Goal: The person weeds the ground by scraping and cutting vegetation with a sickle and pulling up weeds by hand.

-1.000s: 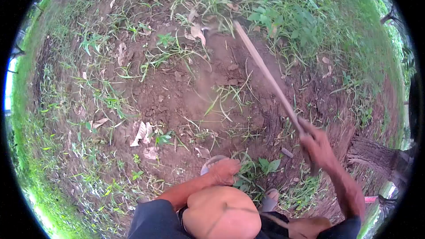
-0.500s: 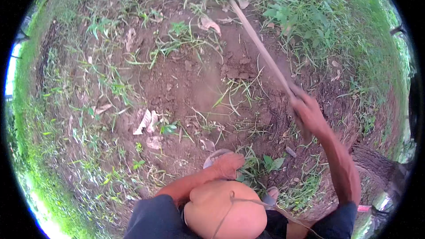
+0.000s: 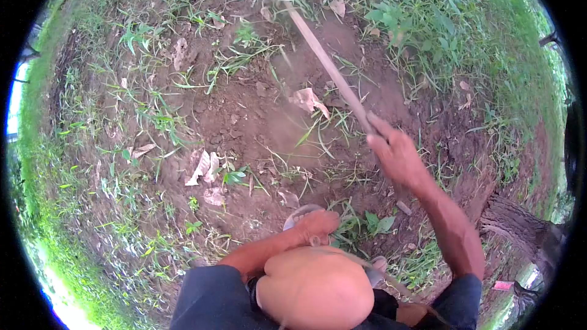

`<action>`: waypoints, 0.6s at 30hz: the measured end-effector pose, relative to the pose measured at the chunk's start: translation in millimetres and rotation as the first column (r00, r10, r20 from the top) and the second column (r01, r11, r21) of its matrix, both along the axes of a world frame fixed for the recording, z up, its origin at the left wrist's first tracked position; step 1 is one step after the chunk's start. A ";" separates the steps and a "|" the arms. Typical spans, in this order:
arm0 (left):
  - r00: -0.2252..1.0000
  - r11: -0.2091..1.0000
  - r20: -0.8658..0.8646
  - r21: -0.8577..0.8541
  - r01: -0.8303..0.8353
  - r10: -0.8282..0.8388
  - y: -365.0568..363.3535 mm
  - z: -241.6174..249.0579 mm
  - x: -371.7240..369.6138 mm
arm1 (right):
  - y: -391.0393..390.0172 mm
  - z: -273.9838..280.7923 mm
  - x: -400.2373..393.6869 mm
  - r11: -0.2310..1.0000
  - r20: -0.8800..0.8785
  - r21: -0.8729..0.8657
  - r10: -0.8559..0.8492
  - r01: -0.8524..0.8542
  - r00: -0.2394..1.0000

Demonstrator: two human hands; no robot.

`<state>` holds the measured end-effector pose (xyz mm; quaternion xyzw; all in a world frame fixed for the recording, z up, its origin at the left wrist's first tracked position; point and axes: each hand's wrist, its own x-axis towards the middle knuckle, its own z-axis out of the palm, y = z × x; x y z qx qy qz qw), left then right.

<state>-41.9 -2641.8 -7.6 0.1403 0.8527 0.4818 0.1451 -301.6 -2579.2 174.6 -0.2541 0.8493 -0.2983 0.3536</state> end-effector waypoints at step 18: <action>0.982 0.993 -0.148 0.046 -0.109 0.115 15.8 -9.4 5.6 | 58.3 30.6 47.2 0.957 0.150 0.291 -0.058 0.013 0.987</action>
